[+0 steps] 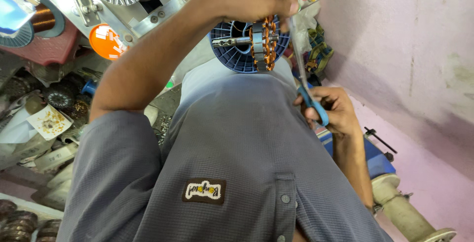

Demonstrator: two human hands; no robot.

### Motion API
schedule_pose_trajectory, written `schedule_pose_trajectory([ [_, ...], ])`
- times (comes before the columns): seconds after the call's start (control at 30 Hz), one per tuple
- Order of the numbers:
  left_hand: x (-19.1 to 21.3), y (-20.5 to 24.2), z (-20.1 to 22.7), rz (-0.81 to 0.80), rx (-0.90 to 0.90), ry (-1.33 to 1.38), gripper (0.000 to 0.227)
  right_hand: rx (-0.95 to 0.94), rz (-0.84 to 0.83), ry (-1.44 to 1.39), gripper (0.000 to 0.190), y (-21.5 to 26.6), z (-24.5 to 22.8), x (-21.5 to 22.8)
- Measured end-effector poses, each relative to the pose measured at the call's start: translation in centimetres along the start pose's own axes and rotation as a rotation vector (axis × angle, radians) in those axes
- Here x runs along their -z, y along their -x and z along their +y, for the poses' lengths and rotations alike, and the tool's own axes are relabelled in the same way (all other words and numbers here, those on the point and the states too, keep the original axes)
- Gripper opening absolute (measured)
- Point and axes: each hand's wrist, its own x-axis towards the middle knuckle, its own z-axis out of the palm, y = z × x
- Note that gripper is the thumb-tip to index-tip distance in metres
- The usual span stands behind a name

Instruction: The person operates a winding machine to coil copper wire onto a stator core, then removes the wound stator and places it into a blue plastic housing. They adjust the copper windings by hand and use scissors to trim excess wire.

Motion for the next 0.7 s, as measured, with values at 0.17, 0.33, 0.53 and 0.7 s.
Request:
schedule_pose_trajectory([
  [0.17, 0.6, 4.2, 2.5, 0.327, -0.212, -0.076, 0.018, -0.005, 0.463, 0.463, 0.034, -4.0, 0.5, 3.8],
  [0.33, -1.5, 9.5, 3.6, 0.598, -0.153, -0.125, 0.011, 0.126, 0.557, 1.186, 0.031, -13.2, 4.0, 7.9],
  [0.53, -6.1, 13.9, 2.1, 0.891, 0.027, -0.143, 0.009, 0.331, 0.510, 1.275, 0.040, -22.0, 8.4, 8.7],
  [0.7, -9.3, 14.9, 1.1, 1.002, 0.114, -0.010, 0.009, 0.435, 0.217, 1.097, 0.025, -25.7, 9.6, 10.1],
])
